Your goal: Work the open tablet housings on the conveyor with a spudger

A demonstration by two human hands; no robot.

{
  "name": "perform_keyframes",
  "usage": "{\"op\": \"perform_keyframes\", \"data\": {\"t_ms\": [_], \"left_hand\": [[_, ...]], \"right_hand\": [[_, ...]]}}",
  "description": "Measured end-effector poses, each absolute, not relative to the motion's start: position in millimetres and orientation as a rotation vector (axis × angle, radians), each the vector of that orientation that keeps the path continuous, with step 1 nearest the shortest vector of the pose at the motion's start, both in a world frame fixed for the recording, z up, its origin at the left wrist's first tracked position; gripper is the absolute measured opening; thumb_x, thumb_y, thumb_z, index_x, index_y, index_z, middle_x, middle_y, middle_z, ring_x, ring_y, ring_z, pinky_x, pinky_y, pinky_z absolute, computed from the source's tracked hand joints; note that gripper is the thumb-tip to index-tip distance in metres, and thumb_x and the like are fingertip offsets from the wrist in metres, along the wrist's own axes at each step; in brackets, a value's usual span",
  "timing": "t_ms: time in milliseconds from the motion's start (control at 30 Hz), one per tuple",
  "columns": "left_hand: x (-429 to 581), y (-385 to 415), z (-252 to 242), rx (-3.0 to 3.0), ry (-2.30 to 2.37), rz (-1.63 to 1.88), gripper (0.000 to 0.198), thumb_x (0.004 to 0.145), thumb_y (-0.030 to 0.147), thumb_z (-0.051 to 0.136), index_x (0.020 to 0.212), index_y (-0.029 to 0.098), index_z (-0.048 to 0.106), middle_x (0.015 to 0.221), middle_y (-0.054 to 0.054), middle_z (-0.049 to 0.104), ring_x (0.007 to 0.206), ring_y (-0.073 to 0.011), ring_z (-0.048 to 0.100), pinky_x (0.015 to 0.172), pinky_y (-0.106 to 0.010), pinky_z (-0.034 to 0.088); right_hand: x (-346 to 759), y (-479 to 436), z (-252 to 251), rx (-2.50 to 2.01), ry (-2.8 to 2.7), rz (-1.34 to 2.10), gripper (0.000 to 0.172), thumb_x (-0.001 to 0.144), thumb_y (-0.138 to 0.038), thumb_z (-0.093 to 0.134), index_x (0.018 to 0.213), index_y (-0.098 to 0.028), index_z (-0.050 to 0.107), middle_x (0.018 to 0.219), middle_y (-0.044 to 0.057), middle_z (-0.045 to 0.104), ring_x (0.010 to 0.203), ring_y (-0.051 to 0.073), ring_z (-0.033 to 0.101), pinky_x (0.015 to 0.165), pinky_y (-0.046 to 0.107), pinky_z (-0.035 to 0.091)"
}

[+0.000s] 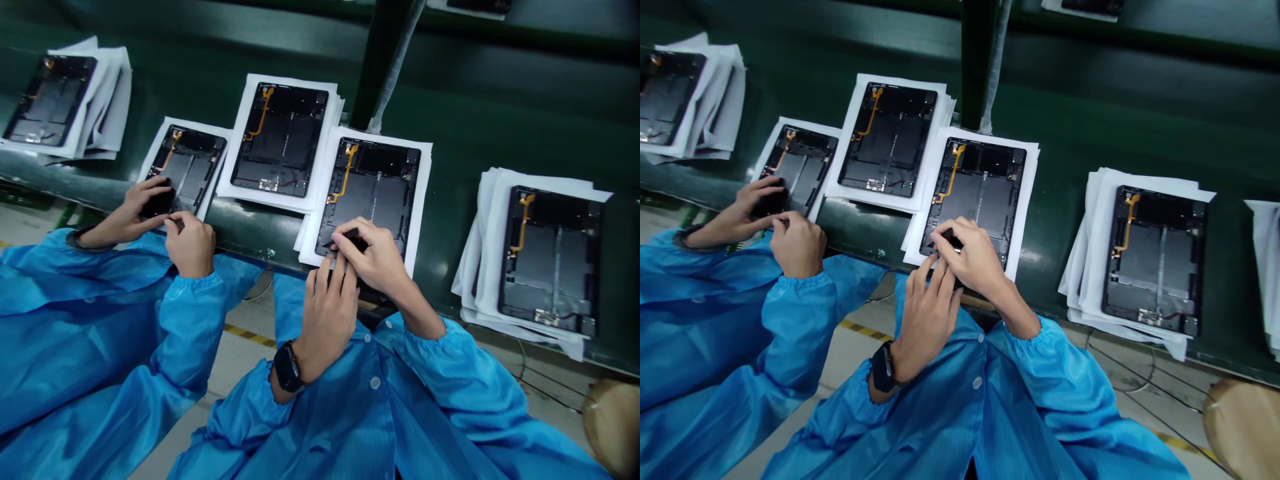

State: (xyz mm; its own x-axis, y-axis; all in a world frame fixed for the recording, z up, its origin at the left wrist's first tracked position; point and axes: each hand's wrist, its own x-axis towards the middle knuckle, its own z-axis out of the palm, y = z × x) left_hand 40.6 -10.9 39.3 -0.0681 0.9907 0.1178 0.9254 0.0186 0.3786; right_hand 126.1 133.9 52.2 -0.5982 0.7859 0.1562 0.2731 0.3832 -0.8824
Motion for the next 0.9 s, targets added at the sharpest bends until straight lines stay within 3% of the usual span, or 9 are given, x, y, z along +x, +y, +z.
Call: {"op": "perform_keyframes", "data": {"t_ms": [200, 400, 567, 733, 900], "left_hand": [[40, -12, 45, 2.095, 2.114, 0.575, 0.052, 0.106, 0.016, 0.050, 0.157, 0.009, 0.045, 0.160, -0.021, 0.055, 0.152, -0.0380, 0.049, 0.116, -0.054, 0.050], [20, -20, 35, 1.998, 2.118, 1.041, 0.049, 0.101, 0.012, 0.059, 0.149, 0.016, 0.054, 0.153, -0.020, 0.061, 0.153, -0.0311, 0.050, 0.122, -0.052, 0.047], [1, -13, 33, 1.991, 2.289, 0.781, 0.049, 0.104, 0.025, 0.060, 0.152, 0.015, 0.055, 0.165, -0.023, 0.047, 0.158, -0.0385, 0.038, 0.124, -0.059, 0.039], [-1, -6, 32, 2.026, 2.313, 0.561, 0.053, 0.108, 0.032, 0.055, 0.158, 0.015, 0.052, 0.163, -0.020, 0.051, 0.154, -0.0412, 0.043, 0.121, -0.059, 0.039], [-2, -8, 27, 2.025, 2.316, 0.561, 0.053, 0.108, 0.031, 0.054, 0.160, 0.020, 0.051, 0.165, -0.019, 0.050, 0.156, -0.0406, 0.041, 0.121, -0.060, 0.039]], "right_hand": [[127, 132, 54, -0.908, -2.128, 1.083, 0.014, 0.105, -0.027, 0.061, 0.095, -0.023, 0.069, 0.090, 0.005, 0.071, 0.085, 0.022, 0.067, 0.083, 0.038, 0.051], [130, 131, 54, -0.882, -2.126, 1.069, 0.015, 0.106, -0.028, 0.059, 0.096, -0.022, 0.068, 0.090, 0.006, 0.069, 0.083, 0.021, 0.067, 0.079, 0.035, 0.051], [131, 131, 55, -0.883, -2.134, 1.061, 0.015, 0.106, -0.027, 0.058, 0.096, -0.021, 0.068, 0.089, 0.006, 0.069, 0.082, 0.021, 0.066, 0.078, 0.035, 0.050], [135, 132, 57, -0.898, -2.129, 1.076, 0.017, 0.107, -0.028, 0.057, 0.095, -0.021, 0.066, 0.088, 0.005, 0.069, 0.080, 0.020, 0.066, 0.076, 0.034, 0.050], [139, 131, 56, -0.898, -2.120, 1.069, 0.017, 0.108, -0.029, 0.057, 0.095, -0.021, 0.066, 0.088, 0.005, 0.068, 0.080, 0.020, 0.066, 0.076, 0.033, 0.050]]}}
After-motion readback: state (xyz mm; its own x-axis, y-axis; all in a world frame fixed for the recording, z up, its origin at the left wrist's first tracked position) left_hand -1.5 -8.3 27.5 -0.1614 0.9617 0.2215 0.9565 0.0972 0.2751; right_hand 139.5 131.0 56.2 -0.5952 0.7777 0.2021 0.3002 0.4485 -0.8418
